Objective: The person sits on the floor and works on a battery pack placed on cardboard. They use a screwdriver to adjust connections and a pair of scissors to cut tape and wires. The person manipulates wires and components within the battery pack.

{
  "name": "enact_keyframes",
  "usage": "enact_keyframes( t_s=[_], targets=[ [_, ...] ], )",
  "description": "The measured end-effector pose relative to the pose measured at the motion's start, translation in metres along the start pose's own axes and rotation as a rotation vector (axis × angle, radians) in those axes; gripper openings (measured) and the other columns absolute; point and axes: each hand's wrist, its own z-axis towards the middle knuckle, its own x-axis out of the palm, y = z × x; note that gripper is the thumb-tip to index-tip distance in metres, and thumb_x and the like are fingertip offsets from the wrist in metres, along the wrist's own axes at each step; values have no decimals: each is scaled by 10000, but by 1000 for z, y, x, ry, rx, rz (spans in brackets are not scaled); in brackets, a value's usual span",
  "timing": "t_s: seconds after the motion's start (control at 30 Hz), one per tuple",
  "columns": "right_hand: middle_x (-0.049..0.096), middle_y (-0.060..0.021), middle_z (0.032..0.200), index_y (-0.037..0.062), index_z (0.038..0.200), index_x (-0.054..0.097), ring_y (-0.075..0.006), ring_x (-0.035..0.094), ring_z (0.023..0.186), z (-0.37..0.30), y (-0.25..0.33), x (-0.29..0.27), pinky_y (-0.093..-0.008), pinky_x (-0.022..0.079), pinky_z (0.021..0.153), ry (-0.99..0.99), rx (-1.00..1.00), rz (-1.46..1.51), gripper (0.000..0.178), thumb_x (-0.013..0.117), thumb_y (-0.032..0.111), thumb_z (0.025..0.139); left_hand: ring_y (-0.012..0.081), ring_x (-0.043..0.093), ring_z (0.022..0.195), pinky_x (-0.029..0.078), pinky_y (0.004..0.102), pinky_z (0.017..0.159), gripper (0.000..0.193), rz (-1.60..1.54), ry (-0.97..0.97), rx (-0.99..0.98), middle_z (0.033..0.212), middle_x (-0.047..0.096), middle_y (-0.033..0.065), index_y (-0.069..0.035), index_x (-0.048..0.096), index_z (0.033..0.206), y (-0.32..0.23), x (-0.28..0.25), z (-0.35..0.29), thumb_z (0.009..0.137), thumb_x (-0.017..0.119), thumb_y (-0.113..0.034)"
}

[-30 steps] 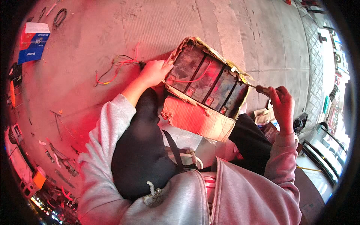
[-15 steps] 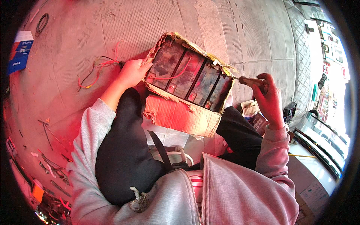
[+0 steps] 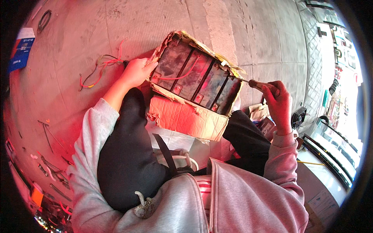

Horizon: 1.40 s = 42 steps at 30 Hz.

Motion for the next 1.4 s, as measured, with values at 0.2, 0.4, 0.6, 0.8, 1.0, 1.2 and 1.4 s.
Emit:
enact_keyframes(
  t_s=[0.2,0.4,0.6,0.8,1.0,1.2,1.4],
  targets=[
    [692,-53,714,11,903,633,-71,598,552,2,10,6,-245,441,484,-49,107,42,266,683,270,939,243,660,745,495,413,719,436,-56,-6,19,801,671,203,21,661,976,9,5,2,952,581,-406],
    [698,-54,858,-12,1012,610,-76,606,768,-27,63,-16,-222,490,705,-148,-152,230,151,687,73,914,307,661,682,484,434,650,496,-46,-24,28,743,628,243,22,662,904,23,12,8,932,584,-467],
    [713,-84,824,38,1020,666,-136,659,677,-42,127,37,-283,508,621,208,-264,193,281,798,128,789,331,670,698,482,451,649,560,49,3,12,759,634,256,19,668,881,13,5,7,911,572,-532],
    [617,-75,679,93,983,665,-255,634,583,-41,162,92,-368,492,532,133,-624,60,267,785,230,788,349,632,738,475,471,669,564,144,-1,5,784,627,256,21,664,854,5,0,5,906,584,-535],
    [601,-54,626,125,995,665,-235,634,570,-41,169,103,-361,497,530,104,-562,38,256,775,252,802,243,604,608,458,434,605,562,133,-48,49,676,586,229,38,644,828,10,4,6,918,595,-515],
    [609,-57,628,143,998,668,-240,642,573,-41,171,103,-367,504,526,94,-571,10,250,773,260,804,318,655,661,473,444,626,544,118,-53,85,719,615,240,8,663,840,8,3,4,916,582,-525],
    [614,-72,635,131,1006,661,-255,645,578,-42,171,102,-369,506,530,88,-617,-52,272,768,285,808,353,674,704,481,454,640,547,92,-71,111,744,626,249,4,664,835,8,4,4,906,587,-533]
  ],
)
